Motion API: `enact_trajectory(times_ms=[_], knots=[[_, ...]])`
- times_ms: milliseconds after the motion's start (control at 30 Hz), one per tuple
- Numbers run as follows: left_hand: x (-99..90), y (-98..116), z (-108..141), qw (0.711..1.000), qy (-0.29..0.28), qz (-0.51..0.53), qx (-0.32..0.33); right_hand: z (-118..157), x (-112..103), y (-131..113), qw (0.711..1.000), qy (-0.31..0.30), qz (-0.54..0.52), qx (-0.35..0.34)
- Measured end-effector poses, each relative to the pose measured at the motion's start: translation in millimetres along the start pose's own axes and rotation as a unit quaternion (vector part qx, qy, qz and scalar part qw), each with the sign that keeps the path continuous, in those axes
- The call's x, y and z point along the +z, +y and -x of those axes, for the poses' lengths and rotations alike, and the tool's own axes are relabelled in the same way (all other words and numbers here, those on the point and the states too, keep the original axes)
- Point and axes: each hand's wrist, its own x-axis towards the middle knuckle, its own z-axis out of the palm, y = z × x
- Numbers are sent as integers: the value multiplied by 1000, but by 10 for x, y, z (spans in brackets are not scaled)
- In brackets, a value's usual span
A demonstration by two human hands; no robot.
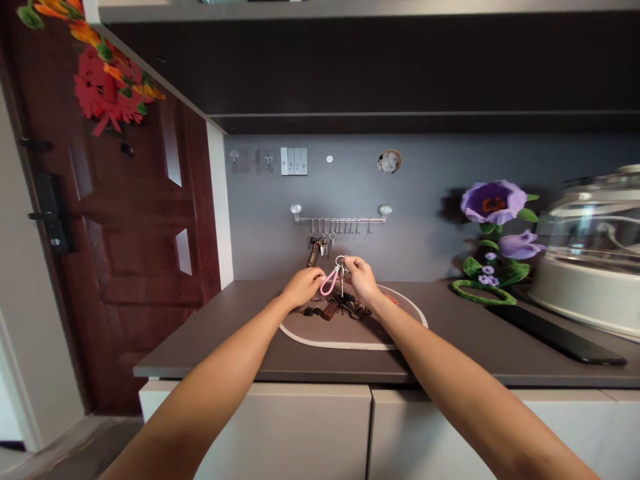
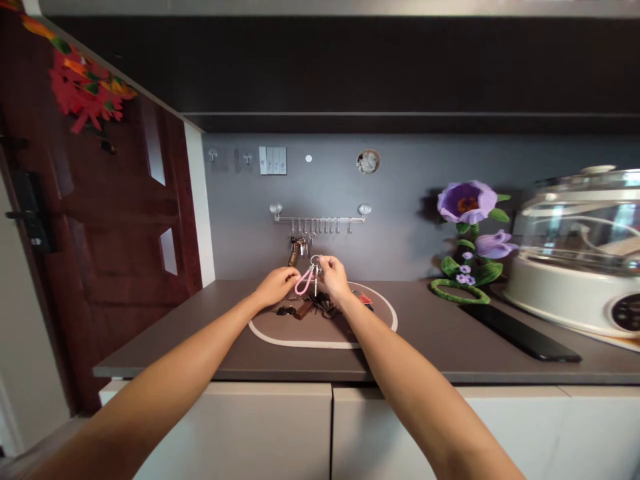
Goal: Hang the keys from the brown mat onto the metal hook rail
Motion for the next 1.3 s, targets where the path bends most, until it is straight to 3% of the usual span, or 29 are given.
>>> enact_trajectory(times_ms=[267, 567, 1033, 1300], knots=[[7, -100, -9, 998, 32, -53, 10, -325, 38, -128, 998, 50, -27, 17], [23, -181, -24, 995, 35, -88, 15, -720, 279, -344, 992, 125, -21, 8], [-14, -166, -30, 990, 30, -139, 12, -1070, 374, -230, 976, 214, 32, 15], [-18, -198, -53, 993, 38, -112, 6, -1057, 392, -203, 978, 204, 18, 31]])
